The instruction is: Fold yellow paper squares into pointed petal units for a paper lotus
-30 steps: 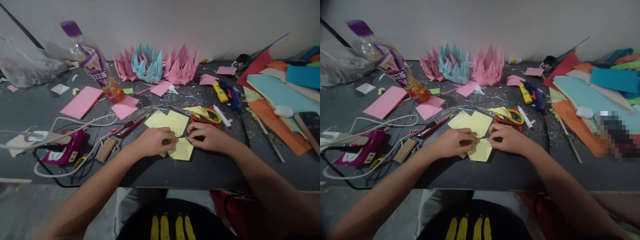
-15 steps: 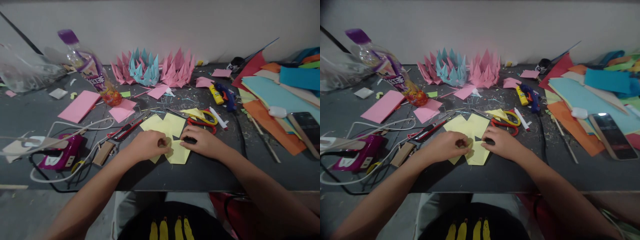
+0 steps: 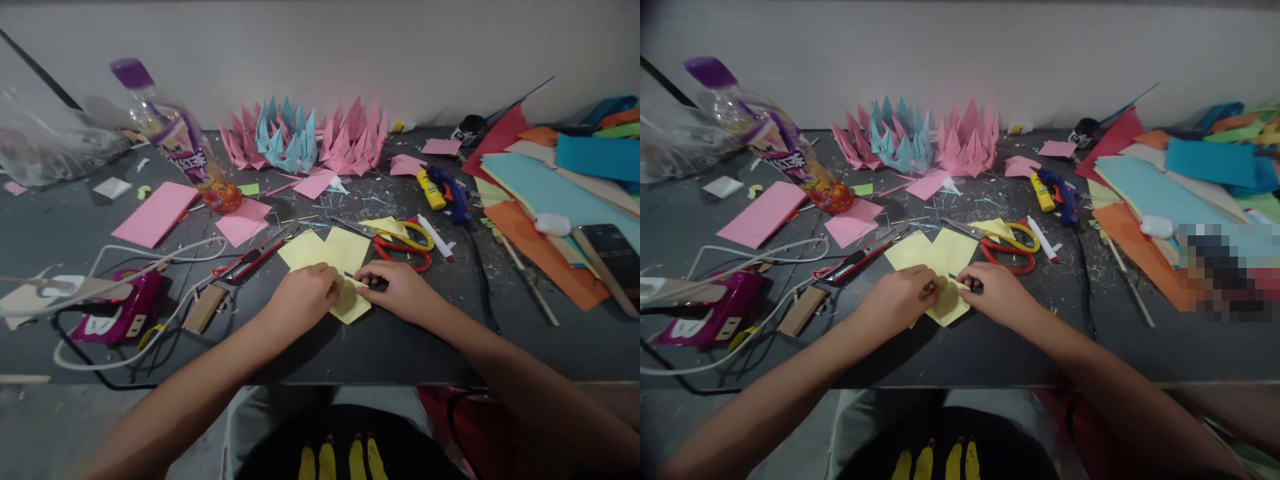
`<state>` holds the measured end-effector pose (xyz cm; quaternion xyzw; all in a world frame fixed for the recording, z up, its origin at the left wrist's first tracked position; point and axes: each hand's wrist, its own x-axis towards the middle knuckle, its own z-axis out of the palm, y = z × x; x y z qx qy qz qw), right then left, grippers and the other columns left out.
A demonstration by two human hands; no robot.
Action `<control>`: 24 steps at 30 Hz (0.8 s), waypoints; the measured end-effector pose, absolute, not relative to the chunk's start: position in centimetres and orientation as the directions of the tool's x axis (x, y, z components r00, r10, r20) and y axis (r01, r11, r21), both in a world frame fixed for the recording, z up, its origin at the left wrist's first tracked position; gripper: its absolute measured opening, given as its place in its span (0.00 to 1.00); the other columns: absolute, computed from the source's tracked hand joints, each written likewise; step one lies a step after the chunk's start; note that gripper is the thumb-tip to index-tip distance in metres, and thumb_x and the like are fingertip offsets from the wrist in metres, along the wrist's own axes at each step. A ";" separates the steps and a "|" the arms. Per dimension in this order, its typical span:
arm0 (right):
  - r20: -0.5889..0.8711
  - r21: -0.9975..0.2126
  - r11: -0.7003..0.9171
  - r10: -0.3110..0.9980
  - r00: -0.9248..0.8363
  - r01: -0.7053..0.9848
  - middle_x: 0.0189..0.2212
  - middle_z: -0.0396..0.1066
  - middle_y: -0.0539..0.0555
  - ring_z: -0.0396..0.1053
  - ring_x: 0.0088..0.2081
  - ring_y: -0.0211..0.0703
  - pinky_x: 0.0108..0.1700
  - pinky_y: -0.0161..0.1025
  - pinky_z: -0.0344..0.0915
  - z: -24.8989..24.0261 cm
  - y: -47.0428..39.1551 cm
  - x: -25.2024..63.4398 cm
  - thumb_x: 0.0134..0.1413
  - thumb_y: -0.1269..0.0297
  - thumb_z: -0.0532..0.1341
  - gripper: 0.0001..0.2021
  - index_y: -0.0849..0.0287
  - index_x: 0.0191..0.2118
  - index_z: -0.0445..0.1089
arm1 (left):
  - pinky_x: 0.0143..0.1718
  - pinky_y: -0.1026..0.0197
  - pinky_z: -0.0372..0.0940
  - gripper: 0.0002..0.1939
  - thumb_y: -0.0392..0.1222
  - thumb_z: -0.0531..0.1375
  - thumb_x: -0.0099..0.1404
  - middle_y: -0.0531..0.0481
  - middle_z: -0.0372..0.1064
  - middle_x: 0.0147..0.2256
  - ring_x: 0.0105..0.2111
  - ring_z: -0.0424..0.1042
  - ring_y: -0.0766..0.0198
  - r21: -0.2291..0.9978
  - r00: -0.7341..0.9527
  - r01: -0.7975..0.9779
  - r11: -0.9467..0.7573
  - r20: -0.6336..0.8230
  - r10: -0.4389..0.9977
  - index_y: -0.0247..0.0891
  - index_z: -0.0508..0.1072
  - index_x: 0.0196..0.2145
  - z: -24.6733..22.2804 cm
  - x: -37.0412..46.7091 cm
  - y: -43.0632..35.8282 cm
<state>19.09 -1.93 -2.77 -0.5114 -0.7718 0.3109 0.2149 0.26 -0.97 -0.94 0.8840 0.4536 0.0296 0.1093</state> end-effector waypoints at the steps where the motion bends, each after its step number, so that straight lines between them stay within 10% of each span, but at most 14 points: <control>1: 0.016 -0.702 0.277 0.927 -0.375 0.656 0.27 0.71 0.52 0.66 0.29 0.39 0.32 0.35 0.62 -2.8 -2.0 19.0 0.47 0.72 0.60 0.05 0.60 0.32 0.71 | 0.28 0.64 0.59 0.06 0.35 0.54 0.63 0.49 0.69 0.28 0.30 0.70 0.62 0.208 0.604 0.785 -0.584 -0.043 0.796 0.34 0.69 0.30 -1.0 0.3 -1.1; 14: 0.095 -0.593 0.333 0.933 -0.347 0.733 0.30 0.73 0.53 0.69 0.32 0.42 0.34 0.37 0.63 -2.7 -2.5 18.8 0.52 0.70 0.58 0.06 0.59 0.35 0.73 | 0.29 0.68 0.58 0.07 0.29 0.56 0.61 0.52 0.67 0.29 0.28 0.68 0.68 0.437 0.702 0.656 -0.615 -0.056 0.710 0.36 0.74 0.32 -1.5 -0.6 -0.1; 24: 0.200 -0.412 0.528 0.848 -0.491 0.743 0.30 0.72 0.56 0.67 0.33 0.44 0.36 0.40 0.61 -3.1 -2.6 18.8 0.56 0.70 0.55 0.08 0.61 0.34 0.72 | 0.27 0.65 0.60 0.11 0.37 0.51 0.67 0.50 0.64 0.34 0.31 0.69 0.65 0.235 0.737 0.675 -0.700 -0.160 0.657 0.39 0.70 0.44 -0.5 -0.6 -0.1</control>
